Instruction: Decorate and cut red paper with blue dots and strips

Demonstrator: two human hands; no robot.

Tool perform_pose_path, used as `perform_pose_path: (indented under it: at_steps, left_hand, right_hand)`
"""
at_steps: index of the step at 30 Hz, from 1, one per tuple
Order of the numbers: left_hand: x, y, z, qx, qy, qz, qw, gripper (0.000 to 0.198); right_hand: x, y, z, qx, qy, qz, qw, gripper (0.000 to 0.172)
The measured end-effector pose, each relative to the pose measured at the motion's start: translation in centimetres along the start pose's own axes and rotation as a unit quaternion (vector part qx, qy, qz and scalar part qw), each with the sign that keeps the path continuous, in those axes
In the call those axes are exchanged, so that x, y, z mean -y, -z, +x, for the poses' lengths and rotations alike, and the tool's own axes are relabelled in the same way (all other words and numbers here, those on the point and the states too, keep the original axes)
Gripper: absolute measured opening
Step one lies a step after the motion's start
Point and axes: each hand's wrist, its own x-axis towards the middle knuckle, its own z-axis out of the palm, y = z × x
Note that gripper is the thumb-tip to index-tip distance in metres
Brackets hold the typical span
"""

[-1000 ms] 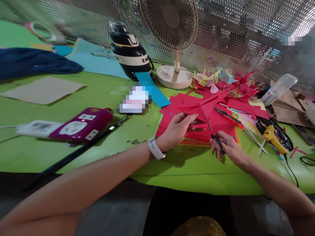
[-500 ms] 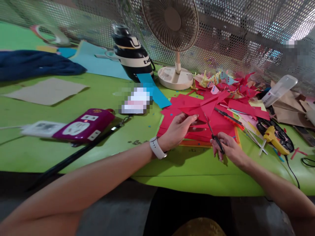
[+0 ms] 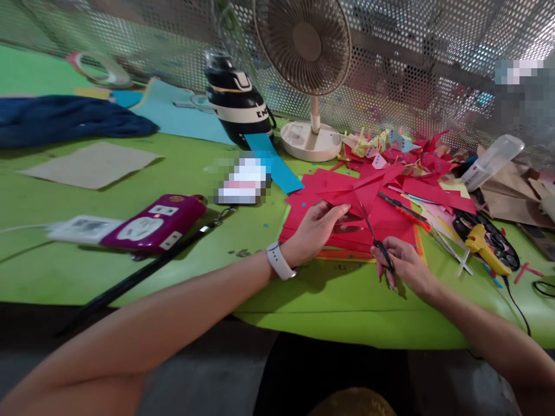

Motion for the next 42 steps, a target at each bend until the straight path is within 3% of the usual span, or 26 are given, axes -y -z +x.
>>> perform_pose_path:
  at_steps: [20,30,42]
  left_hand:
    - [-0.2,-0.1,0.0,-0.033,0.007,0.016,0.999,0.032]
    - [-0.1,-0.6,-0.7,0.005,0.010,0.031,0.999,0.036]
    - [0.3,-0.4,-0.7,-0.032,-0.004,0.080,0.996,0.034]
  right_hand:
    - [-0.3,-0.3,0.2,0.004,-0.002,0.019,1.000,0.051]
    - [-0.6,-0.2,0.5,0.004,0.014,0.034,0.999,0.048]
    - [-0.5,-0.3,0.5,-0.001,0.008,0.041,0.999,0.051]
